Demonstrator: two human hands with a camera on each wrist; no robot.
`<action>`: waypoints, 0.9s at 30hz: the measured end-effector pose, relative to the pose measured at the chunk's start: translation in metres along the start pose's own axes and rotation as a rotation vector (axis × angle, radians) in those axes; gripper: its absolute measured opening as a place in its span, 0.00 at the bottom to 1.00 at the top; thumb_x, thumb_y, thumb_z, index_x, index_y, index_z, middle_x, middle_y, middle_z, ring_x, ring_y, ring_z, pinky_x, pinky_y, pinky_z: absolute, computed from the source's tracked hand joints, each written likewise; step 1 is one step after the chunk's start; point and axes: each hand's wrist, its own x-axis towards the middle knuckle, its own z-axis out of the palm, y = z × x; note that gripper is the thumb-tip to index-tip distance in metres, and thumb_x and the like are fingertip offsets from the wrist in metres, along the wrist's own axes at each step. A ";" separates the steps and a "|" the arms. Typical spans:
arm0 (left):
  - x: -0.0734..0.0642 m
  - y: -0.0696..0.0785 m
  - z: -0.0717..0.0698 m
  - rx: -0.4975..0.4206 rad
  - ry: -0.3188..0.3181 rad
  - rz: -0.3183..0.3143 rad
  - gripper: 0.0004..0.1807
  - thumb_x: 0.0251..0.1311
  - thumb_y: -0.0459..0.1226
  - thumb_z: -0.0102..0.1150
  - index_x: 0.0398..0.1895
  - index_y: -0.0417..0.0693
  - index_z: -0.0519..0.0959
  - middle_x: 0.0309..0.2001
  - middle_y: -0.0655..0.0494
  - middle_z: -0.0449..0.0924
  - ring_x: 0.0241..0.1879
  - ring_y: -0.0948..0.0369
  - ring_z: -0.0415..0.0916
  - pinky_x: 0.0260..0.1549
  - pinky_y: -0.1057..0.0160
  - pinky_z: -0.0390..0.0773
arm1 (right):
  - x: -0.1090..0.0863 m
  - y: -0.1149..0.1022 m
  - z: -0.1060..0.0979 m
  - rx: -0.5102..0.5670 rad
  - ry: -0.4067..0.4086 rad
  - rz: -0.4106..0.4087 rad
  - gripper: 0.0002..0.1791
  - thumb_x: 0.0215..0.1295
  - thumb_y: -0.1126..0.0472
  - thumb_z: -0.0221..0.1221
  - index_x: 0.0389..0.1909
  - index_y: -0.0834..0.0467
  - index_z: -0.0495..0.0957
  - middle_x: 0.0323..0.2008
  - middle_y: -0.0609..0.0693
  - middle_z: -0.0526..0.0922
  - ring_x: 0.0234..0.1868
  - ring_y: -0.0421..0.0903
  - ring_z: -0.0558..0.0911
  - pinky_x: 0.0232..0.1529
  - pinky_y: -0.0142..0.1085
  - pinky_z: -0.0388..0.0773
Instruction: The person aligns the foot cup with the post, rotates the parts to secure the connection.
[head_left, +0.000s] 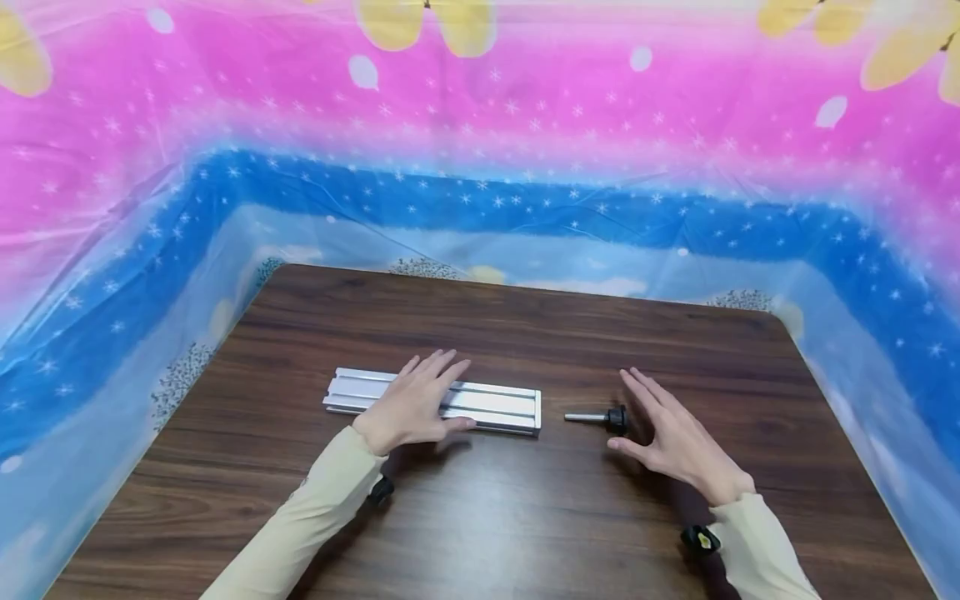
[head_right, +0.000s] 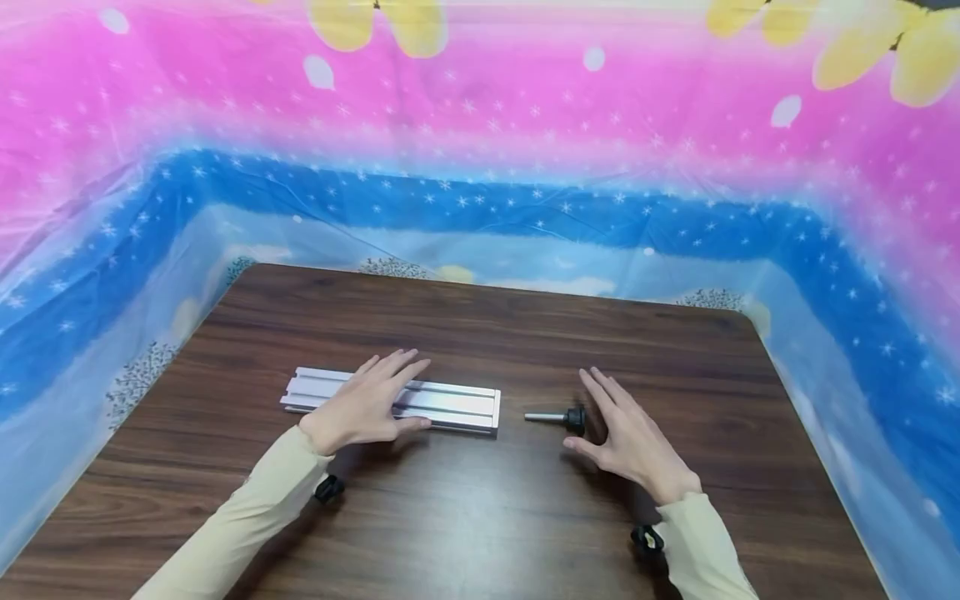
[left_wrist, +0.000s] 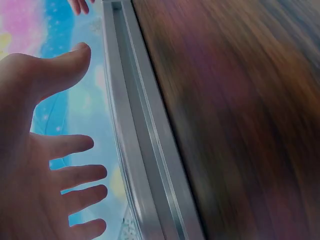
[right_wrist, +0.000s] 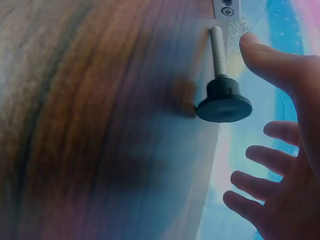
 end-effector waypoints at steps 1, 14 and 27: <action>0.002 0.002 0.001 -0.005 -0.011 0.001 0.50 0.60 0.61 0.62 0.78 0.44 0.60 0.78 0.39 0.57 0.77 0.42 0.54 0.75 0.39 0.52 | 0.000 0.001 0.001 0.011 -0.002 -0.010 0.56 0.57 0.40 0.71 0.79 0.57 0.55 0.76 0.65 0.60 0.73 0.66 0.65 0.64 0.63 0.68; 0.019 0.009 0.017 -0.010 -0.060 0.076 0.50 0.53 0.54 0.73 0.73 0.35 0.66 0.73 0.40 0.66 0.74 0.45 0.63 0.73 0.42 0.59 | 0.001 0.005 0.013 0.136 -0.009 -0.078 0.46 0.57 0.57 0.74 0.74 0.64 0.64 0.71 0.66 0.69 0.68 0.64 0.72 0.62 0.59 0.73; 0.036 0.018 0.028 -0.010 -0.005 0.164 0.40 0.52 0.46 0.76 0.66 0.37 0.73 0.58 0.46 0.78 0.58 0.51 0.77 0.59 0.50 0.76 | 0.002 0.008 0.018 0.150 0.040 -0.071 0.33 0.58 0.67 0.71 0.66 0.64 0.74 0.60 0.61 0.81 0.59 0.59 0.81 0.53 0.53 0.81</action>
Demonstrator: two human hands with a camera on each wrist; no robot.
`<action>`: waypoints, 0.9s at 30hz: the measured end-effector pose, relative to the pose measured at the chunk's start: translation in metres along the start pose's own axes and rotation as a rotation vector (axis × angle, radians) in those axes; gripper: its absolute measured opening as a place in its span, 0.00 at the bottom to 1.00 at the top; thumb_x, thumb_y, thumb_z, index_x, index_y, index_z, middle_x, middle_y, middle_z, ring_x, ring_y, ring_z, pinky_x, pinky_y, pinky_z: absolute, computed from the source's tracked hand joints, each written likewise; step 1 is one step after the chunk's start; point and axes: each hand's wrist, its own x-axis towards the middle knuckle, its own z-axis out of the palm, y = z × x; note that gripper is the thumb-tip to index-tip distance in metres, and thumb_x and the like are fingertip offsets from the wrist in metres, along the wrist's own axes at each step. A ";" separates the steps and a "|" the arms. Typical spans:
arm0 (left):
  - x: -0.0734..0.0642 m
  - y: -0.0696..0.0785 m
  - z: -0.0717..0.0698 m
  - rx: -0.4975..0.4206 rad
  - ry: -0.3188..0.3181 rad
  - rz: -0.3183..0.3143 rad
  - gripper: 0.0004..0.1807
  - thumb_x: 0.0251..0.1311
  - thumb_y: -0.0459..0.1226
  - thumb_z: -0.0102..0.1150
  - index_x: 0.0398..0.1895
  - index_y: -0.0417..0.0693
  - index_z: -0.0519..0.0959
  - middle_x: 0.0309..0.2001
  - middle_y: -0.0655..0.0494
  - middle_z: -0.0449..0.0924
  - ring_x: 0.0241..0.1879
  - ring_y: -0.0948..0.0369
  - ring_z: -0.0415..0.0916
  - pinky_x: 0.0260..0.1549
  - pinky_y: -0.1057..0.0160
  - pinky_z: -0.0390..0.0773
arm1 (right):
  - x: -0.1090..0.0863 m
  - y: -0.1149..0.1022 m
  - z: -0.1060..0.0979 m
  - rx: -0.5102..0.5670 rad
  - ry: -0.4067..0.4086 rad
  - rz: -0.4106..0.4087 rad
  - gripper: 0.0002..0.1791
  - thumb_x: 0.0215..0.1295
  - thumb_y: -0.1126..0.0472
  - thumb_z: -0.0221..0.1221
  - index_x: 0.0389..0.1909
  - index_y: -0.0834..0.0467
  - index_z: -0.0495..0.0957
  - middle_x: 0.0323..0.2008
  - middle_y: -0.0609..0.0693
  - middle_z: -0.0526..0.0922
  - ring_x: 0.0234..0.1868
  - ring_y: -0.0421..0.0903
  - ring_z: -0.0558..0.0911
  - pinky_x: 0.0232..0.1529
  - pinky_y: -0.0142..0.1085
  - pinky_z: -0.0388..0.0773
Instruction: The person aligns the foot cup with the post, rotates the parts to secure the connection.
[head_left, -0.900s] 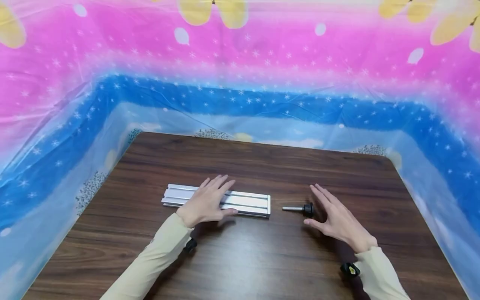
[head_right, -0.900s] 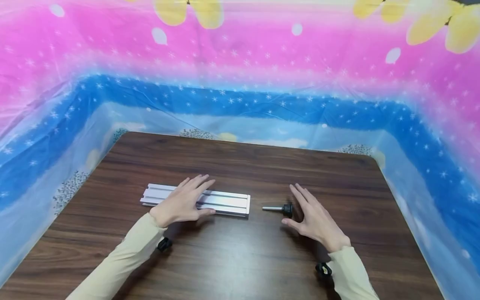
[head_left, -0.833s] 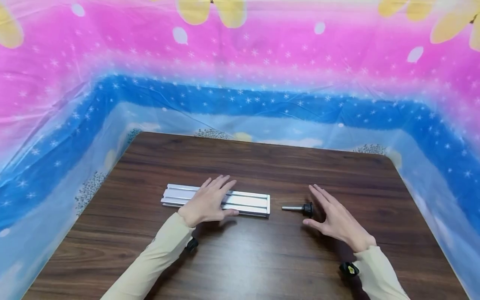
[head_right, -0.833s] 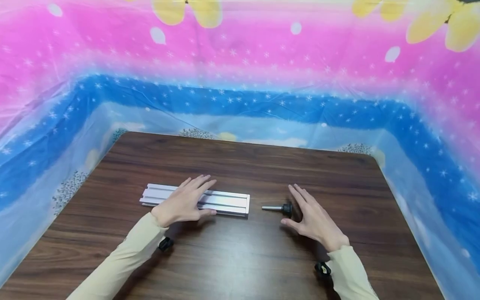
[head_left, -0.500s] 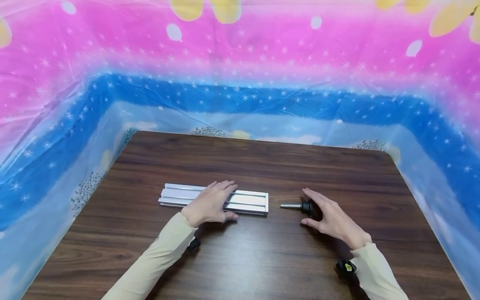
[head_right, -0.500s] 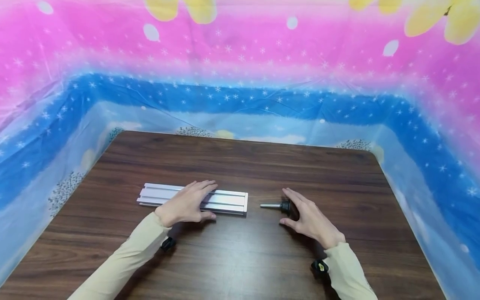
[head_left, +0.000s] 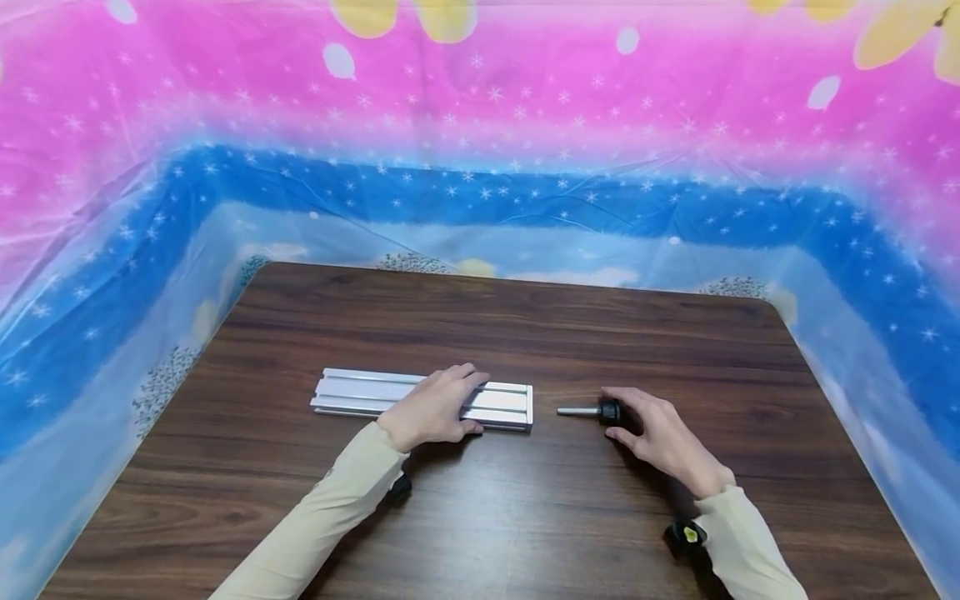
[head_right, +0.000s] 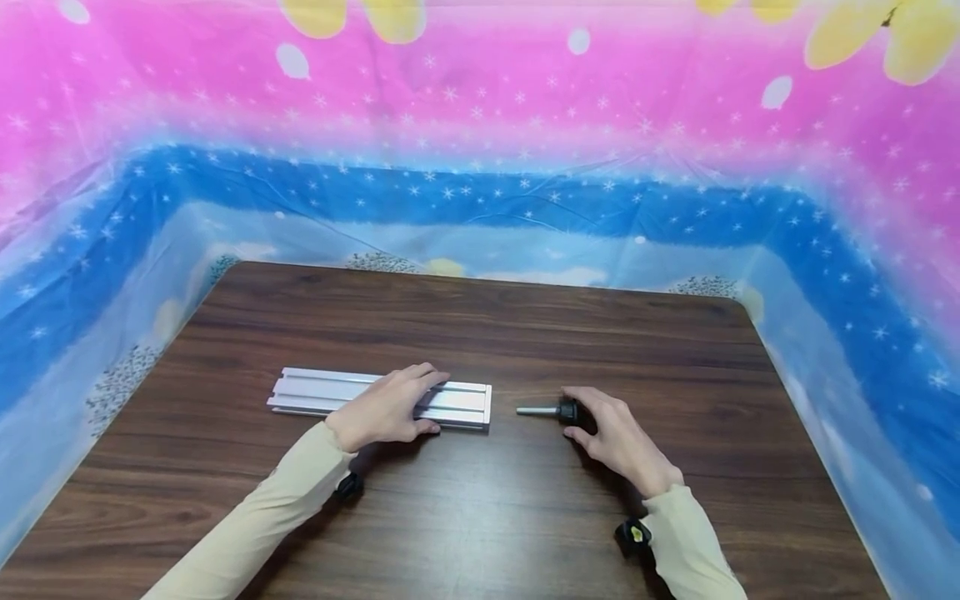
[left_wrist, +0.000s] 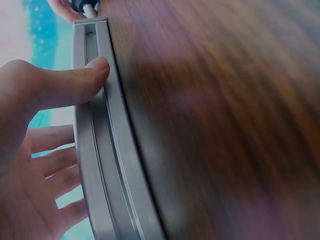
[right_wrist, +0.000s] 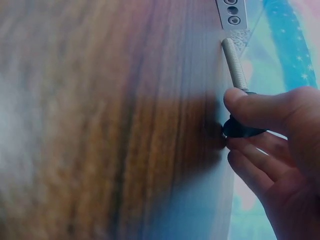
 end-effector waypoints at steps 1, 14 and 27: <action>0.001 0.001 0.000 0.004 -0.008 -0.001 0.40 0.52 0.45 0.75 0.66 0.37 0.73 0.58 0.46 0.77 0.58 0.51 0.76 0.59 0.49 0.76 | 0.000 0.000 0.000 0.003 0.006 0.000 0.32 0.58 0.67 0.71 0.64 0.64 0.75 0.59 0.60 0.82 0.58 0.58 0.82 0.52 0.52 0.81; 0.010 0.008 -0.001 0.050 -0.029 0.022 0.36 0.50 0.42 0.75 0.62 0.39 0.76 0.53 0.46 0.78 0.52 0.51 0.77 0.52 0.49 0.79 | -0.003 -0.002 -0.001 0.040 0.046 0.041 0.28 0.58 0.66 0.71 0.61 0.65 0.77 0.52 0.60 0.85 0.47 0.54 0.88 0.45 0.46 0.85; -0.008 0.015 -0.043 0.048 0.092 0.058 0.33 0.52 0.40 0.70 0.63 0.41 0.75 0.51 0.51 0.77 0.45 0.57 0.76 0.39 0.54 0.81 | -0.003 -0.038 -0.024 0.132 0.232 -0.085 0.28 0.55 0.71 0.71 0.59 0.63 0.79 0.50 0.56 0.86 0.45 0.48 0.89 0.44 0.37 0.84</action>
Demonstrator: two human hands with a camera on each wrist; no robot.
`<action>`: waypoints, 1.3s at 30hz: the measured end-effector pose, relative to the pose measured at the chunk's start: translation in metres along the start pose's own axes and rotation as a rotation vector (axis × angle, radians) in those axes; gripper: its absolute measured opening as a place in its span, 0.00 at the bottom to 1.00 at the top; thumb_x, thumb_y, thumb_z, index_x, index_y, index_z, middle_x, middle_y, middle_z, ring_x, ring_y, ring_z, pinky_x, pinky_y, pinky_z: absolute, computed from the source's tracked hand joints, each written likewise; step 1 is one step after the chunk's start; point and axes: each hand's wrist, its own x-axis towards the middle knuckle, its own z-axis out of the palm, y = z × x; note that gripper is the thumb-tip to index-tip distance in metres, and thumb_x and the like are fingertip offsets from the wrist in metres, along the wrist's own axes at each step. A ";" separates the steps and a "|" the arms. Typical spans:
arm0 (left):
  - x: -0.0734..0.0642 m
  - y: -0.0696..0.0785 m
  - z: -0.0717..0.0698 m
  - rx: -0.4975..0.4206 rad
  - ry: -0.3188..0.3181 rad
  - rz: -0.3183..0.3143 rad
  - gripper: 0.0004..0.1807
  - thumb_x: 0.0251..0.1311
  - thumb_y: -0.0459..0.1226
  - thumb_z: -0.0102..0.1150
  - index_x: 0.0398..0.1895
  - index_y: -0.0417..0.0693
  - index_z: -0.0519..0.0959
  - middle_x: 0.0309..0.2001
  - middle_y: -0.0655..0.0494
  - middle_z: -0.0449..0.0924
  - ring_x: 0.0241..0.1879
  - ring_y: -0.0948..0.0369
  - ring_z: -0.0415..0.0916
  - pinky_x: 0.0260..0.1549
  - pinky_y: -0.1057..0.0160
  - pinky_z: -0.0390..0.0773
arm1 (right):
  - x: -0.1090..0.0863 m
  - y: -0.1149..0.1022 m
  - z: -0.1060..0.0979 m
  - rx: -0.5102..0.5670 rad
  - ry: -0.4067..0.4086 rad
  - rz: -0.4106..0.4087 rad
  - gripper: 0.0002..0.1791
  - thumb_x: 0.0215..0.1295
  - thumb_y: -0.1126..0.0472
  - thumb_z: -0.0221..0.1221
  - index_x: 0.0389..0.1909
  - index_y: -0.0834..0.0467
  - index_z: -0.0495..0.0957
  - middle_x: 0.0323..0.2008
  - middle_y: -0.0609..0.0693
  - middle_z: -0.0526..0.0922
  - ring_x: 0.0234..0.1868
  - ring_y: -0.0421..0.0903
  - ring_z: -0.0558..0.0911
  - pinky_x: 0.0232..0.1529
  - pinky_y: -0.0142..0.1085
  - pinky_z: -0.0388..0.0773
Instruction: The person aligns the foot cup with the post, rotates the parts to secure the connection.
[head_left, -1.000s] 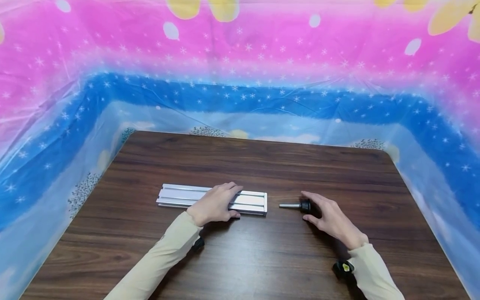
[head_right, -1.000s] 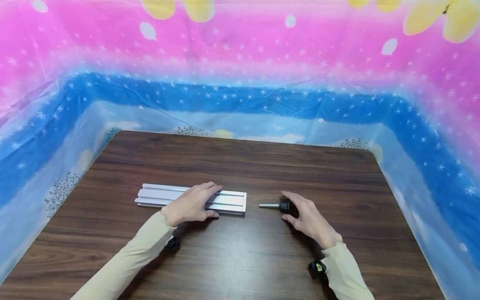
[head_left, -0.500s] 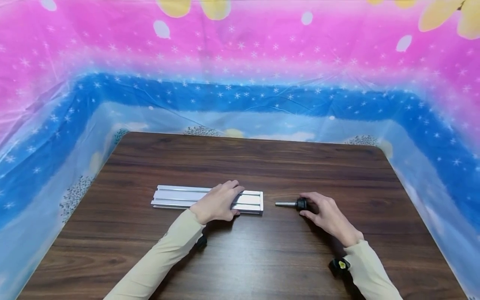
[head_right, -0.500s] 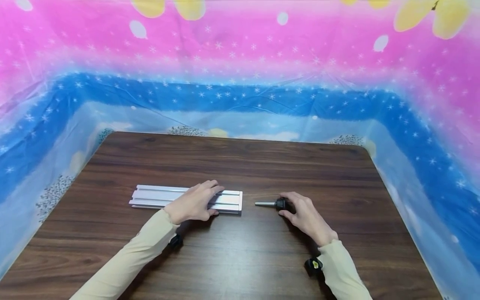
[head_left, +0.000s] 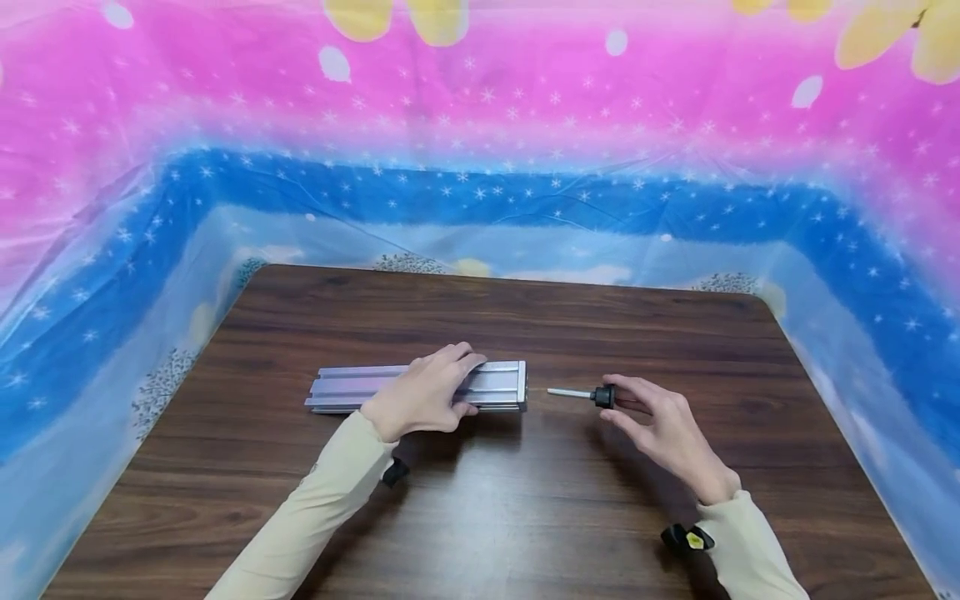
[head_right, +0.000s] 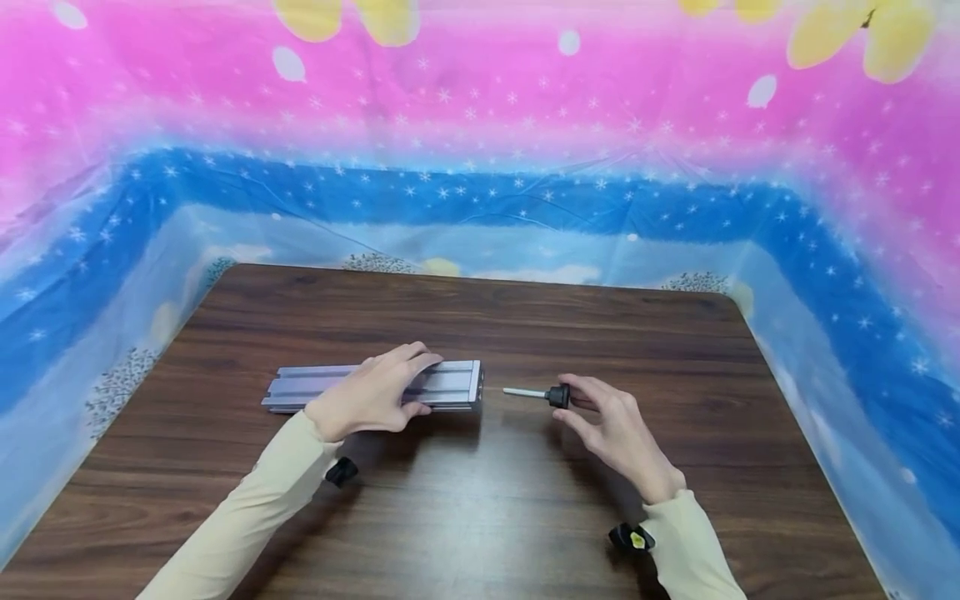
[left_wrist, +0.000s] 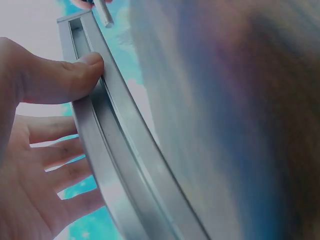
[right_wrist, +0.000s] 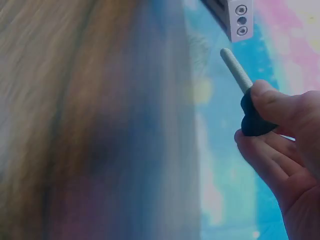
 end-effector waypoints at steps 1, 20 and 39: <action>-0.001 0.000 -0.003 -0.005 0.003 -0.002 0.33 0.52 0.40 0.70 0.63 0.42 0.75 0.51 0.52 0.77 0.45 0.57 0.76 0.40 0.53 0.81 | 0.001 -0.004 -0.002 0.005 0.010 -0.011 0.29 0.55 0.71 0.71 0.60 0.62 0.79 0.50 0.55 0.86 0.46 0.48 0.89 0.45 0.36 0.84; -0.019 0.005 -0.026 -0.041 0.017 -0.008 0.31 0.55 0.40 0.69 0.64 0.44 0.75 0.51 0.55 0.77 0.44 0.60 0.77 0.44 0.57 0.80 | 0.029 -0.051 -0.006 0.050 0.011 -0.132 0.31 0.54 0.72 0.71 0.61 0.59 0.79 0.53 0.57 0.86 0.51 0.48 0.87 0.48 0.32 0.82; -0.020 0.010 -0.027 -0.028 -0.018 -0.018 0.31 0.54 0.40 0.69 0.64 0.45 0.74 0.50 0.55 0.77 0.43 0.60 0.76 0.42 0.55 0.80 | 0.034 -0.069 -0.007 0.048 -0.035 0.099 0.12 0.72 0.57 0.60 0.51 0.58 0.83 0.32 0.46 0.88 0.29 0.33 0.85 0.31 0.29 0.82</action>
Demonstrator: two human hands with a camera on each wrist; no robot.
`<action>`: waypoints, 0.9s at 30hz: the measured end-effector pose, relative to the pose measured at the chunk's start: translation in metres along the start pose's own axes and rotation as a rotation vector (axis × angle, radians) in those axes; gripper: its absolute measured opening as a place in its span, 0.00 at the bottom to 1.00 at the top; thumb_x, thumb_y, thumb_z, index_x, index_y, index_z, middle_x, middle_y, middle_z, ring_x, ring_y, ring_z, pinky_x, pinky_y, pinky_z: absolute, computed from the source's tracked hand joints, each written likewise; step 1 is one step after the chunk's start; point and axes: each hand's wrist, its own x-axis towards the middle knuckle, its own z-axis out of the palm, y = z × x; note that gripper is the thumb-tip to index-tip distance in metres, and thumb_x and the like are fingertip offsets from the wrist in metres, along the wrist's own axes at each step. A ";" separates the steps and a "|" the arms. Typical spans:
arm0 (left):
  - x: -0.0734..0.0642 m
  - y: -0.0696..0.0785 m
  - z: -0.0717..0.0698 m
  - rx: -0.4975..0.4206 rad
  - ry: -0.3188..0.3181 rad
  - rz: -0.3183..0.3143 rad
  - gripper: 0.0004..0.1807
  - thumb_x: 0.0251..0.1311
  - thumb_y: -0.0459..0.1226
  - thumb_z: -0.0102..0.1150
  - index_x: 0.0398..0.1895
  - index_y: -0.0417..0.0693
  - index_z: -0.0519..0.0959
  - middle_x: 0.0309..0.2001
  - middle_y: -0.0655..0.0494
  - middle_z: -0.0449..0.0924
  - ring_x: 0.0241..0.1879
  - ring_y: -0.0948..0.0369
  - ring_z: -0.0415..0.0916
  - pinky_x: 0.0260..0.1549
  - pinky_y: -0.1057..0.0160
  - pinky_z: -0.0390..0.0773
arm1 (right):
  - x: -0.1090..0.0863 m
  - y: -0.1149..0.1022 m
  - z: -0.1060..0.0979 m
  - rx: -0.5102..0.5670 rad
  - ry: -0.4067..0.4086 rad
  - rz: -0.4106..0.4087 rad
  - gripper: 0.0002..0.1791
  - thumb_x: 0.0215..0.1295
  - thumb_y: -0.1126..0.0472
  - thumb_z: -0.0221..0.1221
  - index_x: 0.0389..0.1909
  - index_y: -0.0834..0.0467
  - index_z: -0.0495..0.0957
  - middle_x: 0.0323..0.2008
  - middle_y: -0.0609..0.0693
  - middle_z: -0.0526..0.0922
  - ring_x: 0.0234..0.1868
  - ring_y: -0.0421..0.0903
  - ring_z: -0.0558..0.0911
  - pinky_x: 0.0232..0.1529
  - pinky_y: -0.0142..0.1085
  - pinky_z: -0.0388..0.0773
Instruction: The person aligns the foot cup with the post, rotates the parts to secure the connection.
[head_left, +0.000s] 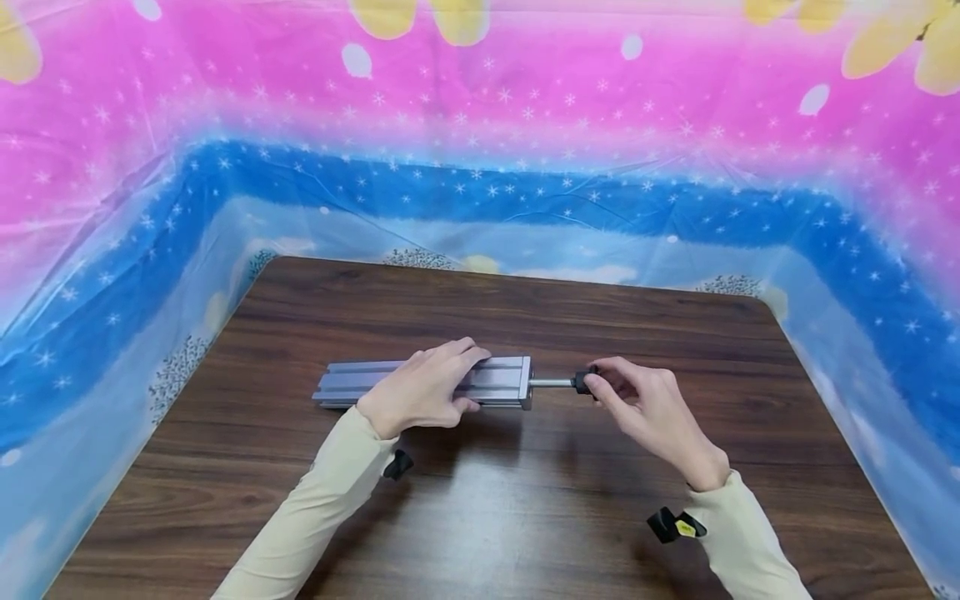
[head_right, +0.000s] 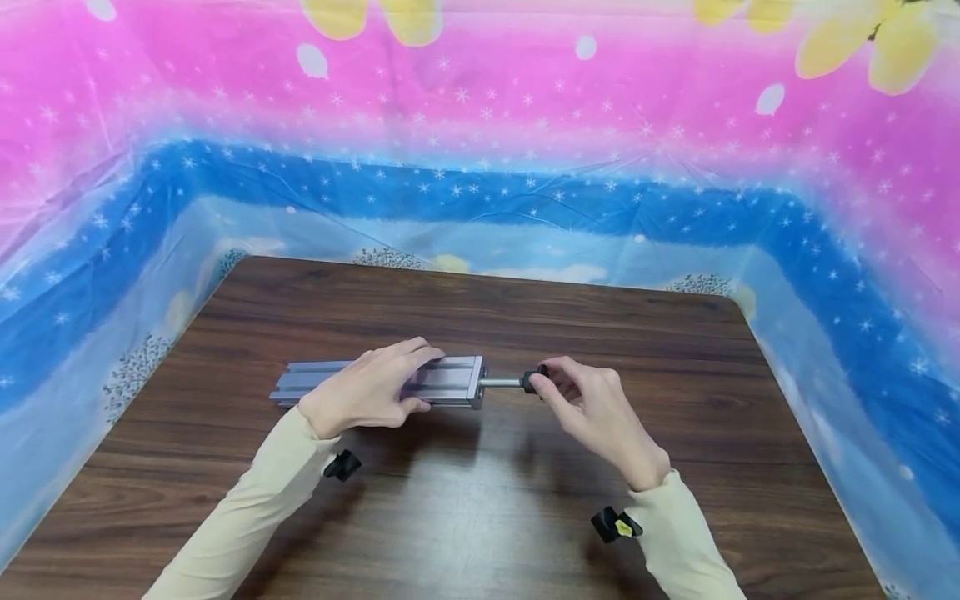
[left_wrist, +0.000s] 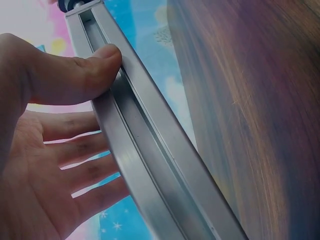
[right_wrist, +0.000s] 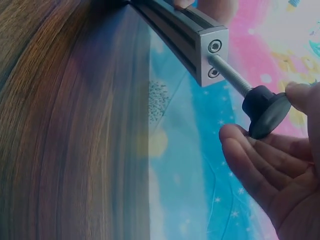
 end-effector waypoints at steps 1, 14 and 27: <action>-0.001 0.000 0.001 -0.002 -0.005 -0.007 0.31 0.54 0.40 0.69 0.64 0.45 0.74 0.50 0.55 0.77 0.43 0.60 0.76 0.41 0.55 0.80 | 0.001 -0.001 0.001 0.007 -0.005 0.030 0.12 0.73 0.55 0.59 0.49 0.58 0.83 0.30 0.46 0.88 0.27 0.33 0.85 0.29 0.30 0.82; -0.004 -0.003 0.001 -0.039 -0.034 -0.030 0.31 0.57 0.40 0.68 0.65 0.46 0.73 0.53 0.55 0.77 0.46 0.59 0.76 0.46 0.53 0.79 | 0.003 -0.001 0.009 0.021 -0.057 0.181 0.27 0.80 0.47 0.47 0.22 0.53 0.81 0.17 0.41 0.83 0.16 0.38 0.82 0.26 0.31 0.80; -0.001 0.001 0.001 -0.058 -0.013 -0.015 0.30 0.56 0.38 0.68 0.64 0.45 0.74 0.50 0.56 0.76 0.43 0.60 0.73 0.42 0.56 0.77 | -0.007 0.009 -0.001 0.095 -0.020 -0.142 0.32 0.57 0.68 0.71 0.63 0.52 0.76 0.50 0.48 0.84 0.43 0.40 0.87 0.46 0.29 0.83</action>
